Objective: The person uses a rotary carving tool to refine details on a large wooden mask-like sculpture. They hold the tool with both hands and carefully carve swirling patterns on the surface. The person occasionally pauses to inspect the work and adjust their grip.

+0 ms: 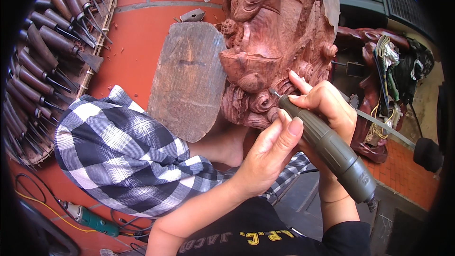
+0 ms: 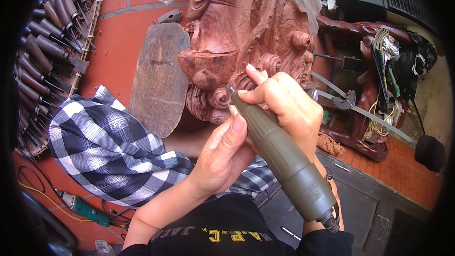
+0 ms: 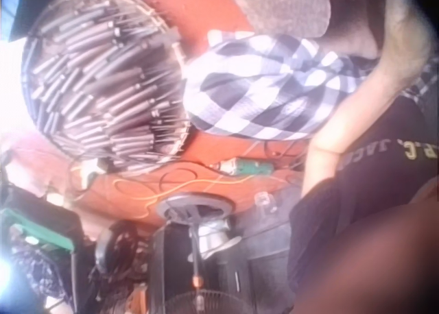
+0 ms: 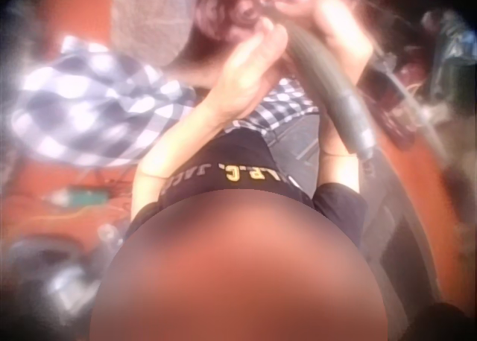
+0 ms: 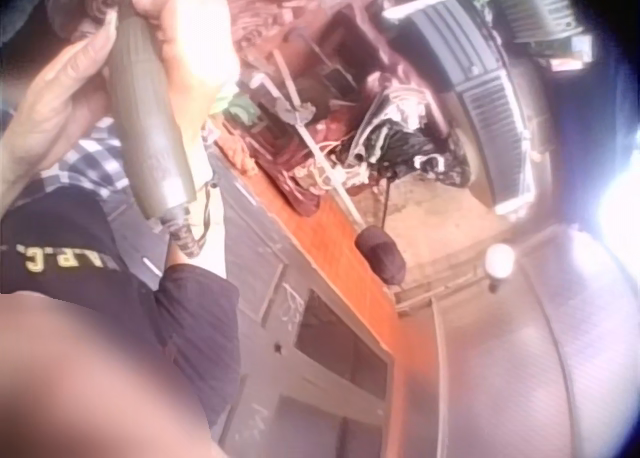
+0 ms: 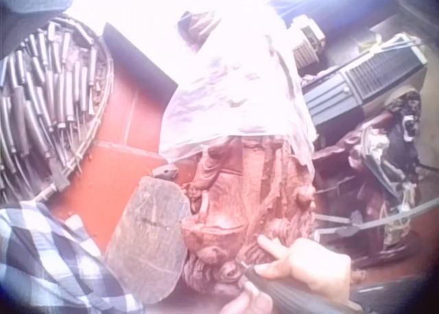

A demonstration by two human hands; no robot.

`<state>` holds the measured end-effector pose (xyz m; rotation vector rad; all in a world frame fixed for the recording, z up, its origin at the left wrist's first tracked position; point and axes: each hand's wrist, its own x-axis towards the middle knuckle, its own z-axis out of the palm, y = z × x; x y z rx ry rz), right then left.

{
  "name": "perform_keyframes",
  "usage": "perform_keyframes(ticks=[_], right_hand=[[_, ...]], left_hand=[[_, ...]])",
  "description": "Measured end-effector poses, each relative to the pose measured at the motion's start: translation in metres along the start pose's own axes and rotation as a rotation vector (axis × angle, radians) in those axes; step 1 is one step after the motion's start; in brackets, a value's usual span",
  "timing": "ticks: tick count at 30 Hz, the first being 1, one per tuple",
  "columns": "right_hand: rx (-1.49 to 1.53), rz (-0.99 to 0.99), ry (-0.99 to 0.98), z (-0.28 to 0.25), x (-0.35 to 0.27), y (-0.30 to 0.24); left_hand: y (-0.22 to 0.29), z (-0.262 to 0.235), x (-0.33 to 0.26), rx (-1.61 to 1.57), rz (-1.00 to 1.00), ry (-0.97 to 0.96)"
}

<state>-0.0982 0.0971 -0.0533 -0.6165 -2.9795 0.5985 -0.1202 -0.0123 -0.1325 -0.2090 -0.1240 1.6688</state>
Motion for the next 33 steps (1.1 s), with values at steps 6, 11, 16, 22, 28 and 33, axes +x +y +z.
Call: perform_keyframes(ticks=[6, 11, 16, 22, 28, 33], right_hand=[[0.03, 0.048, 0.073, 0.001, 0.001, 0.004], [0.074, 0.116, 0.117, 0.004, 0.0, 0.003], [0.098, 0.18, 0.148, 0.005, -0.002, 0.001], [0.06, 0.075, 0.082, 0.005, -0.005, 0.003], [0.019, 0.049, 0.022, 0.004, -0.001, -0.004], [0.006, 0.098, 0.032, 0.003, 0.001, -0.005]], left_hand=[[0.002, 0.004, 0.008, 0.006, 0.046, -0.003], [0.004, 0.002, 0.012, -0.012, 0.016, -0.024], [0.004, 0.001, 0.015, -0.003, 0.03, -0.05], [-0.001, -0.003, 0.006, -0.016, -0.043, 0.012], [-0.001, 0.003, 0.0, -0.09, -0.01, 0.027], [0.0, 0.003, 0.005, -0.088, 0.021, 0.015]])
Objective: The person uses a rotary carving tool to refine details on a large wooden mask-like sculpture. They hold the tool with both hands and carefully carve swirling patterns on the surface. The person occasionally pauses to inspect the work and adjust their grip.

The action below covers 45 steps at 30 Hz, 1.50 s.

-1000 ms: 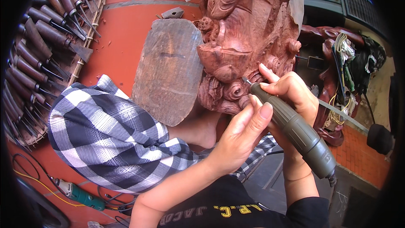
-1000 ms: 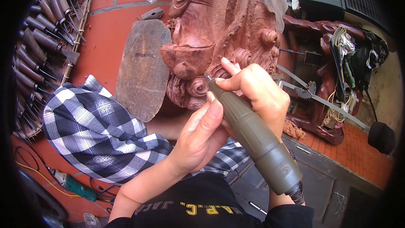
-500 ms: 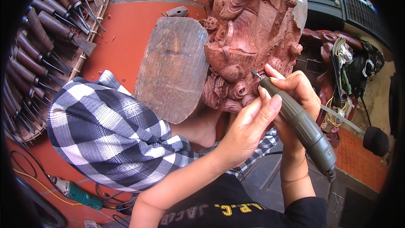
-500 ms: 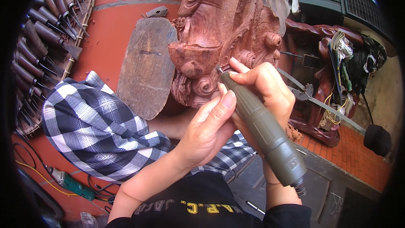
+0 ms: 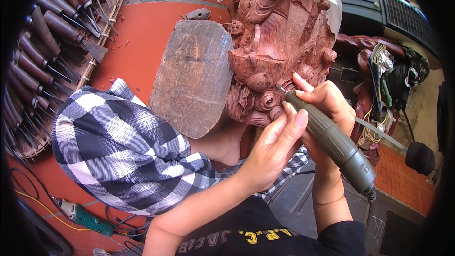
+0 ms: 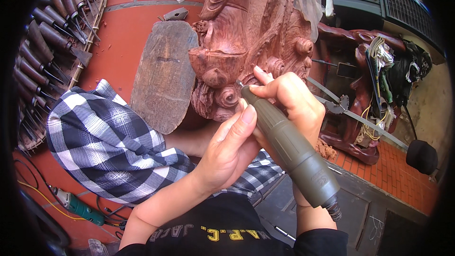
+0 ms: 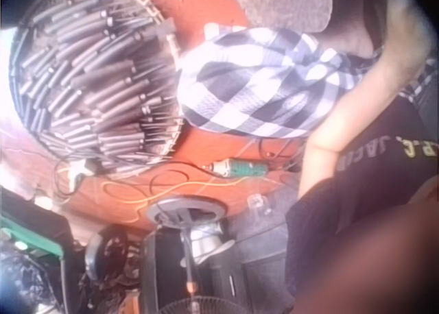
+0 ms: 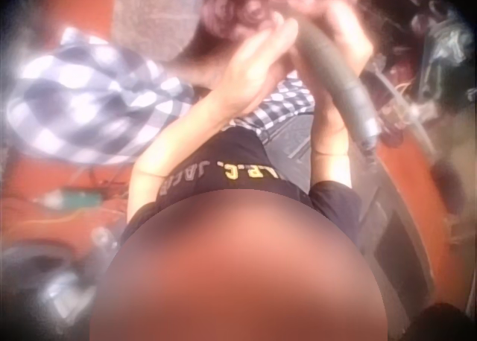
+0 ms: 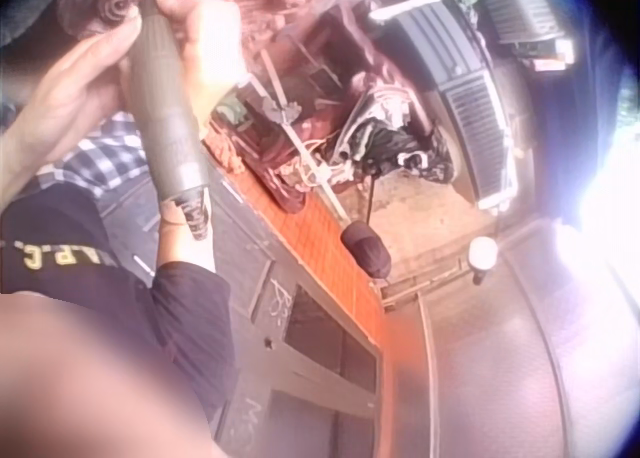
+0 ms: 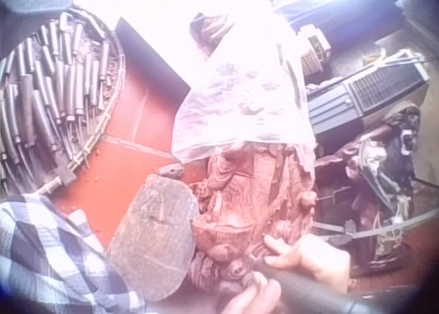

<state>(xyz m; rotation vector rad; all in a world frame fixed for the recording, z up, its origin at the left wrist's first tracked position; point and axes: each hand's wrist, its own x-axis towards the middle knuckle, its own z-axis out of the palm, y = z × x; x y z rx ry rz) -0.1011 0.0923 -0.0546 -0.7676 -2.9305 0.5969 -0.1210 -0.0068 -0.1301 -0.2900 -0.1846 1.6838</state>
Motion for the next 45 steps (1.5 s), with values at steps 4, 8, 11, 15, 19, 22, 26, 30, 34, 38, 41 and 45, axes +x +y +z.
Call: perform_keyframes(ticks=[4, 8, 11, 15, 19, 22, 26, 30, 34, 38, 41, 45], right_hand=[[0.016, 0.114, 0.01, -0.002, 0.001, -0.002], [0.015, 0.101, 0.066, 0.0, 0.003, 0.001], [0.016, 0.117, 0.088, 0.002, 0.004, -0.003], [-0.028, 0.077, 0.083, 0.005, 0.003, -0.003], [-0.11, 0.003, 0.059, 0.006, 0.003, -0.004], [-0.087, -0.049, 0.067, 0.008, 0.0, -0.001], [-0.05, -0.077, 0.048, 0.007, -0.003, 0.0], [-0.017, -0.109, 0.027, 0.004, -0.003, 0.004], [0.058, -0.098, 0.048, 0.002, -0.006, 0.011], [0.026, -0.111, 0.077, 0.005, -0.005, 0.011], [0.054, -0.117, 0.082, 0.005, -0.007, 0.015], [0.033, -0.16, 0.047, 0.003, -0.007, 0.016]], left_hand=[[0.004, 0.003, 0.005, -0.017, 0.014, -0.025], [0.006, 0.003, 0.009, -0.066, 0.039, -0.057], [0.005, 0.003, 0.01, -0.175, 0.046, -0.066], [0.005, 0.001, 0.007, -0.106, 0.015, -0.043], [-0.001, -0.006, 0.004, -0.144, 0.024, -0.062], [-0.004, -0.007, 0.0, -0.144, 0.027, -0.052], [-0.007, -0.01, -0.002, -0.114, 0.018, -0.061], [-0.007, -0.006, -0.004, -0.106, 0.012, -0.051], [-0.01, -0.004, -0.002, -0.105, 0.042, -0.056], [-0.012, -0.01, 0.001, -0.123, 0.024, -0.045], [-0.011, -0.01, 0.001, -0.114, 0.011, -0.017], [-0.012, -0.005, -0.001, -0.145, 0.036, 0.011]])
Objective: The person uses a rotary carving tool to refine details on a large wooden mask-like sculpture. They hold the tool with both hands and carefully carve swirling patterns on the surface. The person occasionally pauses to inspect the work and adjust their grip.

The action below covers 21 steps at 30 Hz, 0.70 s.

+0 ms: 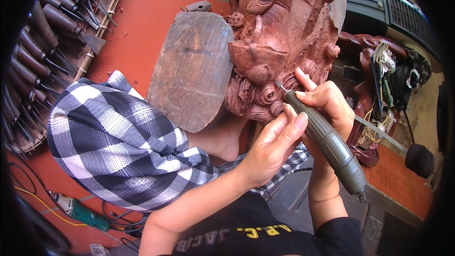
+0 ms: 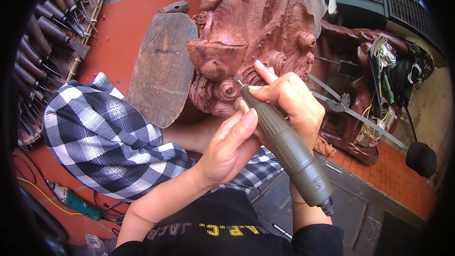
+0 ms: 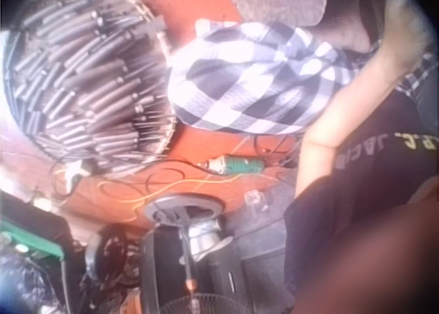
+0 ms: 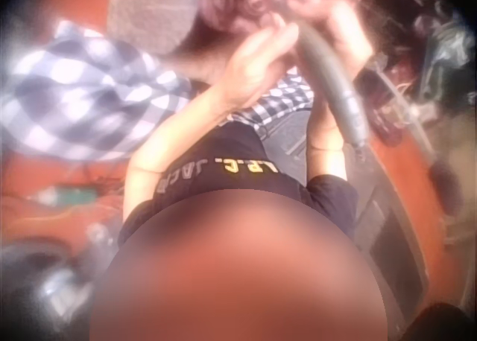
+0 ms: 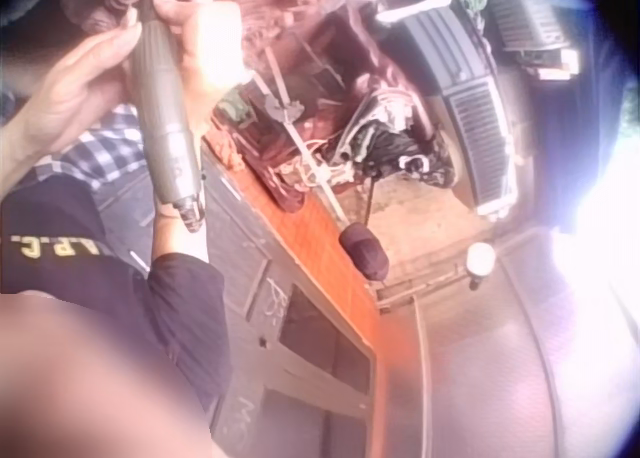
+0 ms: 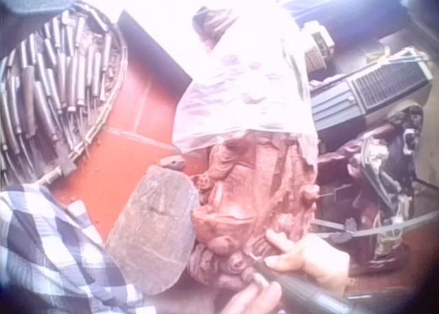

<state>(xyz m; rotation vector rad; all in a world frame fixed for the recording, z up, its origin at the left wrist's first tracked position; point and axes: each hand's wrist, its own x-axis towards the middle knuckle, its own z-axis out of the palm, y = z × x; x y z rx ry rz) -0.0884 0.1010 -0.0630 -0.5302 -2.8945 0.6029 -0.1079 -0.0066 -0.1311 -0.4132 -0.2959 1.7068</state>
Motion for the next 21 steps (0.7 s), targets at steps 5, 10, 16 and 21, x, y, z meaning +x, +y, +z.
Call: perform_keyframes(ticks=[5, 10, 16, 21], right_hand=[[0.115, -0.013, 0.043, -0.005, -0.006, 0.004], [0.254, 0.006, 0.164, -0.003, -0.025, 0.008], [0.351, -0.051, 0.095, 0.001, -0.035, 0.016], [0.312, -0.134, 0.06, 0.007, -0.028, 0.025]], left_hand=[[-0.007, -0.01, -0.001, 0.229, 0.011, -0.059], [-0.009, -0.008, -0.007, 0.433, 0.01, -0.075], [-0.016, -0.015, -0.015, 0.482, 0.062, -0.023], [-0.016, -0.015, -0.015, 0.37, 0.113, 0.014]])
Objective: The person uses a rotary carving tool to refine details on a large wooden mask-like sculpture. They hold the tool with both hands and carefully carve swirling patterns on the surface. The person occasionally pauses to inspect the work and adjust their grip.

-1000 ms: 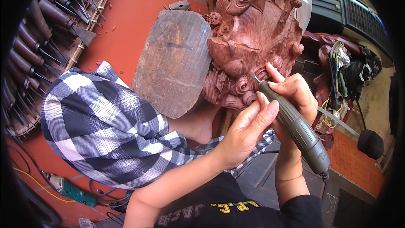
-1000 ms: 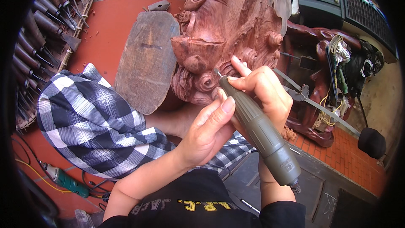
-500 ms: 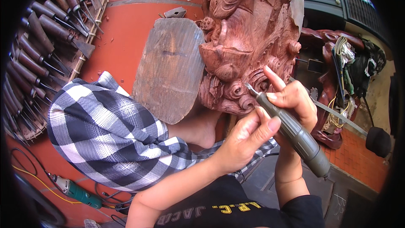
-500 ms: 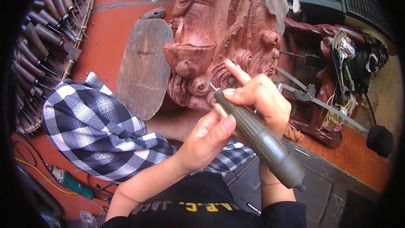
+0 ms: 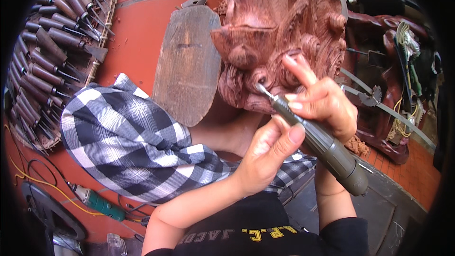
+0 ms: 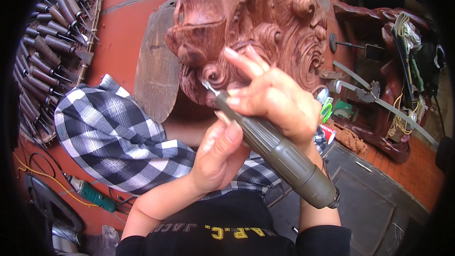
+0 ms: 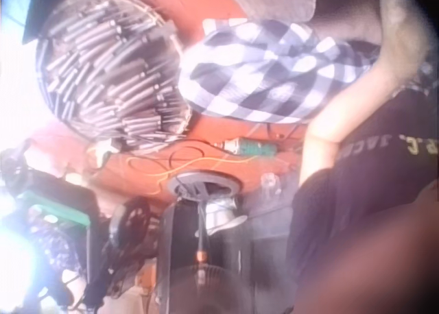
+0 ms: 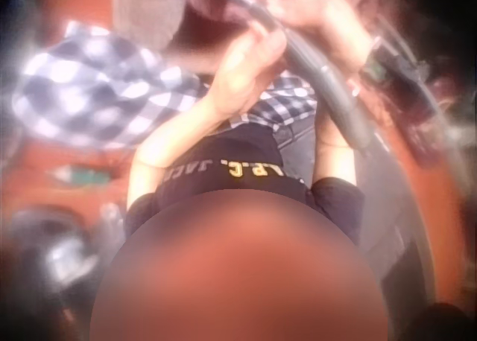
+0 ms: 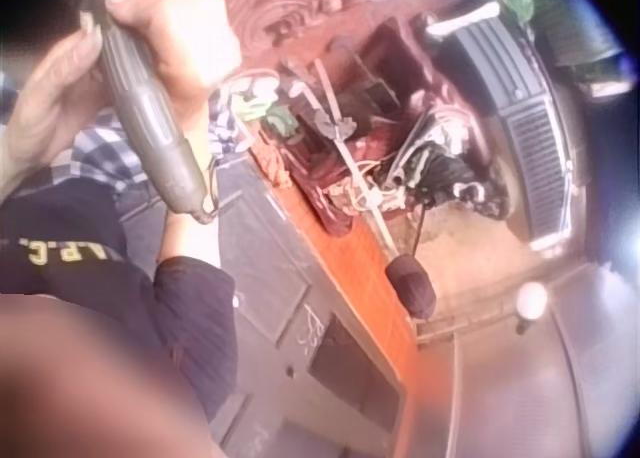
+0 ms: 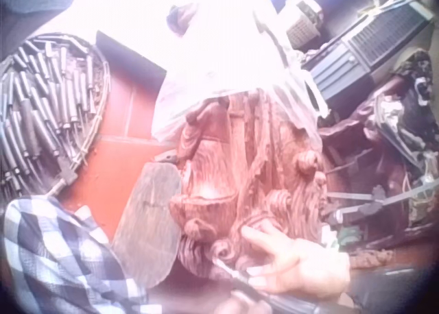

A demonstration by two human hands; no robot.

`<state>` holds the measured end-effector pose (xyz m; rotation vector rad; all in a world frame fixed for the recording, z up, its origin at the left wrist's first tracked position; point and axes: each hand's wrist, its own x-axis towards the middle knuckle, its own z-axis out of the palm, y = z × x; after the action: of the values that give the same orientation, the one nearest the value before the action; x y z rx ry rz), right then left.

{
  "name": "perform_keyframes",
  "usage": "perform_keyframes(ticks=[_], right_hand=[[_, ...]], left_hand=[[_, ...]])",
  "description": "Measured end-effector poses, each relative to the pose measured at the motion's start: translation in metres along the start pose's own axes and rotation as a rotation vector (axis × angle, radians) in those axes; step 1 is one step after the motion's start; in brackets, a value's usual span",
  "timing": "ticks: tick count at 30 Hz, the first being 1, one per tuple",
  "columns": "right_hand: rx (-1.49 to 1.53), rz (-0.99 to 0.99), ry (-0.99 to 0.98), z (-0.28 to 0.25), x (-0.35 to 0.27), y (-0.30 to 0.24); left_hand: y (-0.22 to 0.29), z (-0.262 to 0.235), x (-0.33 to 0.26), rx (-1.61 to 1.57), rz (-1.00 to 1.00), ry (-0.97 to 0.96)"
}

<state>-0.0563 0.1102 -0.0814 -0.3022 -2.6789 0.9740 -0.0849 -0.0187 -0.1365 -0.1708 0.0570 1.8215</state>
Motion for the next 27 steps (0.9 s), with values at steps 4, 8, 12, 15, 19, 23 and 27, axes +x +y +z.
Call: perform_keyframes(ticks=[4, 8, 12, 15, 19, 23, 27], right_hand=[[-0.066, -0.055, 0.027, 0.007, 0.006, 0.002], [-0.16, -0.13, -0.016, 0.01, 0.007, 0.003], [-0.174, -0.121, 0.043, 0.017, 0.007, 0.001], [-0.204, -0.116, 0.048, 0.018, 0.005, 0.001], [-0.248, -0.111, 0.094, 0.021, 0.003, 0.004], [-0.274, -0.133, 0.1, 0.024, 0.003, 0.005], [-0.269, -0.129, 0.099, 0.026, 0.004, 0.005]], left_hand=[[0.008, 0.001, 0.0, -0.04, -0.008, 0.004], [0.01, -0.006, -0.002, 0.046, 0.007, -0.022], [0.014, -0.009, 0.0, 0.033, 0.005, -0.057], [0.016, -0.002, -0.001, -0.001, -0.021, 0.023], [0.016, -0.003, -0.001, -0.026, -0.015, 0.02], [0.016, -0.005, 0.0, -0.034, -0.012, 0.014], [0.016, -0.003, 0.0, -0.044, 0.011, 0.048]])
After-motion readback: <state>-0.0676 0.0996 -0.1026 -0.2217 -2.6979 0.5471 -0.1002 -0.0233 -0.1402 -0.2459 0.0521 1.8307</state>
